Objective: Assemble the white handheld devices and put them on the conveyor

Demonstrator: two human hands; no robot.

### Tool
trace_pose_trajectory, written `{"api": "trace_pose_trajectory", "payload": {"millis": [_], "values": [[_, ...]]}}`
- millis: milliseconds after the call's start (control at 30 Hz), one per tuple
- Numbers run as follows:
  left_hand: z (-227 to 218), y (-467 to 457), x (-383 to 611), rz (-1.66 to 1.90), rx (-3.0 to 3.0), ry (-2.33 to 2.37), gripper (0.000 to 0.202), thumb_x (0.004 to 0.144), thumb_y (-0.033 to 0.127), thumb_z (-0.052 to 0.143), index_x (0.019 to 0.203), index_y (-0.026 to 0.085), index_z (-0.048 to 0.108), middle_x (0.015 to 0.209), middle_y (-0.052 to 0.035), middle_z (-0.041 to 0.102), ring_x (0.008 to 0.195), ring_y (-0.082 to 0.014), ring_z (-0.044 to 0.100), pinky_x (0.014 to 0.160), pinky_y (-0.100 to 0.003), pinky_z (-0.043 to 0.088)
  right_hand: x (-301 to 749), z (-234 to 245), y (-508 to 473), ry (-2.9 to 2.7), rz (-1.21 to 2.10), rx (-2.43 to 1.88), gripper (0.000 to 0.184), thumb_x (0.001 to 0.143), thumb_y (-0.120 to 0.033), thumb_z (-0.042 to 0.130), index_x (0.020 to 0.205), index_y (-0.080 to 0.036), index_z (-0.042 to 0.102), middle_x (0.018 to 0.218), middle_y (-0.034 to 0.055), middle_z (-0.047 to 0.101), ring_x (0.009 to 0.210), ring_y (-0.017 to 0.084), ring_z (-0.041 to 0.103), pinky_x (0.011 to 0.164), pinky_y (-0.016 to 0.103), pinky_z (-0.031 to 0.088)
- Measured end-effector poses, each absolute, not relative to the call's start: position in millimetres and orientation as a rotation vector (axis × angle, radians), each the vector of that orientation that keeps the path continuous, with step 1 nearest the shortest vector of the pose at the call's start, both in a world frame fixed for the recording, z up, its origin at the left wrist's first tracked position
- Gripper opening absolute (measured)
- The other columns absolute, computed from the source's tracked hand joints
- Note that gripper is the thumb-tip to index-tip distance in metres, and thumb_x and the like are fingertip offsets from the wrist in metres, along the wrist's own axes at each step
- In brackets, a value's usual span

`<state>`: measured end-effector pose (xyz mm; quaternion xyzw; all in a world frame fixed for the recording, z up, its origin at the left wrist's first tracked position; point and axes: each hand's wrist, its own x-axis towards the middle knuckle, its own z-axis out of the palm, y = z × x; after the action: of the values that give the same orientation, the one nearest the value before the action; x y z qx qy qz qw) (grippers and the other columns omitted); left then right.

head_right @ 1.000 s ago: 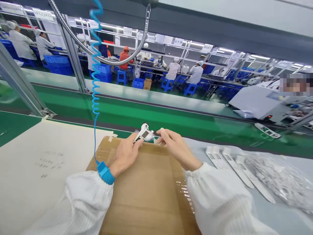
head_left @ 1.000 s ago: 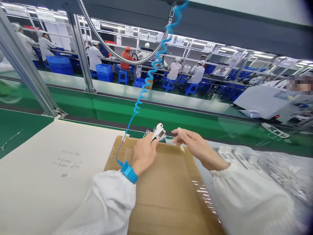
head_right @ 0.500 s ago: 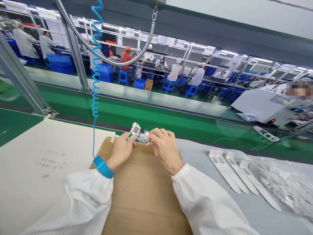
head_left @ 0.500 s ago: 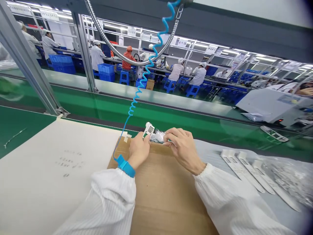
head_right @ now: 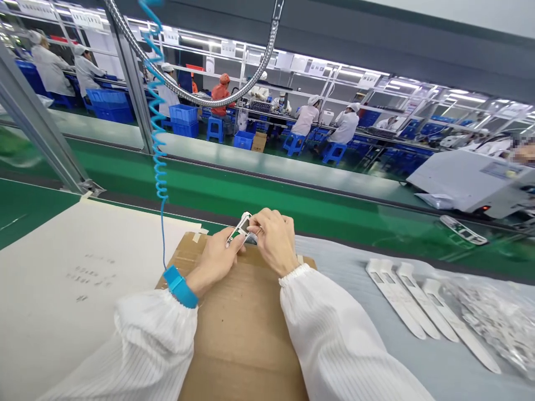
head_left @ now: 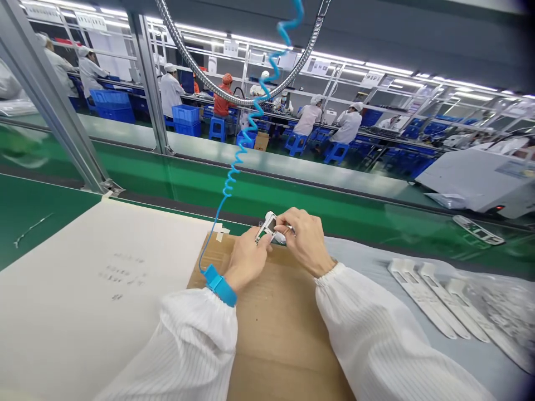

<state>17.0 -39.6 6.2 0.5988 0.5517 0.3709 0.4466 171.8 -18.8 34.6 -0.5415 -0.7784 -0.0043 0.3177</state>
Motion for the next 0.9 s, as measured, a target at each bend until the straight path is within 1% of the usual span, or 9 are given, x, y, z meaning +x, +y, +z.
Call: {"api": "trace_pose_trajectory", "payload": {"millis": [133, 267, 367, 467, 533, 667, 733, 800, 900], "values": [[3.6, -38.1, 18.6, 0.988, 1.350, 1.263, 0.026, 0.095, 0.040, 0.045, 0.086, 0.019, 0.057, 0.078, -0.0016, 0.068, 0.050, -0.0103, 0.052, 0.052, -0.025, 0.039, 175.2, 29.3, -29.3, -1.772, 0.332, -1.512, 0.016, 0.090, -0.034, 0.057, 0.082, -0.021, 0.063, 0.086, 0.0027, 0.066, 0.078, 0.018, 0.056, 0.073, 0.034, 0.038], [4.1, -38.9, 20.3, 1.055, 1.335, 1.183, 0.022, 0.095, 0.038, 0.046, 0.094, 0.019, 0.057, 0.089, -0.0021, 0.069, 0.053, -0.0090, 0.055, 0.056, -0.024, 0.042, 166.7, 24.0, -36.2, -1.509, 0.734, -1.434, 0.030, 0.085, -0.048, 0.063, 0.089, -0.019, 0.066, 0.090, 0.0045, 0.068, 0.078, 0.018, 0.056, 0.075, 0.034, 0.042], [3.4, -39.5, 20.7, 1.068, 1.400, 1.175, 0.020, 0.094, 0.033, 0.047, 0.104, 0.019, 0.058, 0.083, 0.0002, 0.067, 0.056, -0.0101, 0.056, 0.059, -0.025, 0.043, 155.9, 22.7, -38.5, -1.282, 0.960, -1.335, 0.039, 0.077, -0.055, 0.070, 0.087, -0.018, 0.066, 0.082, 0.0026, 0.065, 0.073, 0.016, 0.054, 0.073, 0.032, 0.042], [3.2, -41.0, 20.1, 1.067, 1.488, 1.236, 0.024, 0.094, 0.032, 0.046, 0.112, 0.022, 0.059, 0.075, 0.0018, 0.064, 0.062, -0.0129, 0.058, 0.063, -0.026, 0.042, 147.3, 21.6, -39.0, -1.066, 1.032, -1.341, 0.046, 0.066, -0.058, 0.077, 0.086, -0.016, 0.069, 0.071, -0.0007, 0.059, 0.064, 0.013, 0.047, 0.066, 0.030, 0.040], [4.2, -42.8, 19.6, 1.076, 1.559, 1.283, 0.024, 0.095, 0.032, 0.046, 0.114, 0.024, 0.059, 0.077, 0.0011, 0.065, 0.067, -0.0147, 0.059, 0.066, -0.026, 0.042, 142.5, 20.2, -39.3, -0.957, 1.039, -1.367, 0.049, 0.060, -0.057, 0.080, 0.085, -0.016, 0.071, 0.065, -0.0023, 0.055, 0.060, 0.012, 0.043, 0.062, 0.029, 0.037], [6.7, -46.4, 19.8, 1.132, 1.686, 1.343, 0.023, 0.096, 0.029, 0.045, 0.114, 0.024, 0.059, 0.092, -0.0016, 0.068, 0.080, -0.0175, 0.061, 0.071, -0.028, 0.041, 131.3, 17.8, -41.4, -0.840, 1.035, -1.394, 0.048, 0.058, -0.058, 0.081, 0.080, -0.016, 0.072, 0.057, -0.0039, 0.049, 0.056, 0.012, 0.039, 0.055, 0.029, 0.032], [7.0, -47.2, 20.6, 1.187, 1.707, 1.357, 0.022, 0.096, 0.027, 0.045, 0.113, 0.024, 0.059, 0.099, -0.0027, 0.068, 0.087, -0.0183, 0.061, 0.075, -0.028, 0.042, 125.8, 17.2, -42.5, -0.791, 1.064, -1.387, 0.049, 0.056, -0.057, 0.082, 0.082, -0.017, 0.071, 0.057, -0.0040, 0.049, 0.055, 0.012, 0.039, 0.054, 0.029, 0.030], [6.8, -47.3, 21.4, 1.207, 1.707, 1.372, 0.022, 0.097, 0.026, 0.044, 0.112, 0.023, 0.060, 0.101, -0.0032, 0.068, 0.090, -0.0185, 0.061, 0.077, -0.028, 0.043, 121.9, 16.8, -43.2, -0.767, 1.122, -1.364, 0.051, 0.053, -0.057, 0.082, 0.083, -0.017, 0.070, 0.058, -0.0040, 0.050, 0.055, 0.012, 0.039, 0.053, 0.029, 0.030], [6.4, -46.6, 21.6, 1.157, 1.705, 1.371, 0.023, 0.096, 0.027, 0.045, 0.113, 0.024, 0.060, 0.099, -0.0027, 0.069, 0.088, -0.0189, 0.062, 0.076, -0.027, 0.042, 121.5, 16.0, -44.7, -0.812, 1.147, -1.356, 0.048, 0.054, -0.059, 0.081, 0.074, -0.019, 0.065, 0.056, -0.0045, 0.047, 0.053, 0.011, 0.036, 0.053, 0.028, 0.028]]}}
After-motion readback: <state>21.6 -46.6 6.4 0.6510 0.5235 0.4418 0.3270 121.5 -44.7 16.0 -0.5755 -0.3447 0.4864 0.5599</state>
